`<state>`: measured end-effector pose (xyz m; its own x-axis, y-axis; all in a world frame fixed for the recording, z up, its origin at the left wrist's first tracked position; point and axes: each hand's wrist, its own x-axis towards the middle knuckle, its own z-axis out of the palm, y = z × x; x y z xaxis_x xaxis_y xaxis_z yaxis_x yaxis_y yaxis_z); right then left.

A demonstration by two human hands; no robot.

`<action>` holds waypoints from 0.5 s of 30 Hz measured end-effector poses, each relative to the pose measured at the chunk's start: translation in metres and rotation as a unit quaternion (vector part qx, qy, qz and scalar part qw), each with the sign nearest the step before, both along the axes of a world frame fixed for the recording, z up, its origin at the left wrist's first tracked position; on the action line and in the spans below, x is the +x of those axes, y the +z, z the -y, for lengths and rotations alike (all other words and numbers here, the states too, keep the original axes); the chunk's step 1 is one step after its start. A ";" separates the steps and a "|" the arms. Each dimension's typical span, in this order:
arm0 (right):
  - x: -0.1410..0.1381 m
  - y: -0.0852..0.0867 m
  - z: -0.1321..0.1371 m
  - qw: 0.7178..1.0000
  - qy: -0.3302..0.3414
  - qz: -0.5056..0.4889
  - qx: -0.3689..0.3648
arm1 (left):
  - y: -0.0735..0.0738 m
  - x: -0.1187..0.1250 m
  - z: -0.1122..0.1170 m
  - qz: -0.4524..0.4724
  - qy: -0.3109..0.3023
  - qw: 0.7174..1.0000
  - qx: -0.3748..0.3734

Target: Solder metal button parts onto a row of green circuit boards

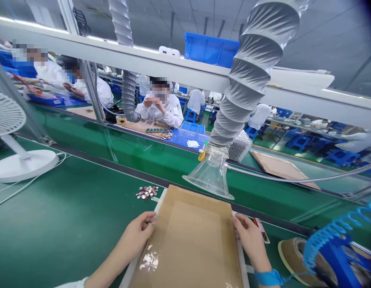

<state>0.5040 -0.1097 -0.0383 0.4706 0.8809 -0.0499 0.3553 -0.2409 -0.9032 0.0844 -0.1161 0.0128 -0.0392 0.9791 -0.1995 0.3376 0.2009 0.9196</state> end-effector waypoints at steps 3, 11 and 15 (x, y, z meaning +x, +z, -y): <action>-0.005 0.007 0.003 0.996 0.001 -0.089 -0.001 | -0.002 -0.004 0.005 0.164 0.026 0.984 -0.065; -0.031 0.023 0.009 0.980 0.007 -0.200 0.011 | 0.024 0.006 0.031 0.386 -0.050 0.914 -0.117; -0.039 0.025 0.011 0.974 0.030 -0.222 -0.005 | 0.054 -0.039 0.020 0.363 0.018 0.927 -0.095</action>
<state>0.4652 -0.1204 -0.0137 0.3484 0.9045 -0.2460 -0.0573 -0.2414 -0.9687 0.0453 -0.1360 0.0665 0.1407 0.9244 -0.3546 -0.3666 0.3813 0.8487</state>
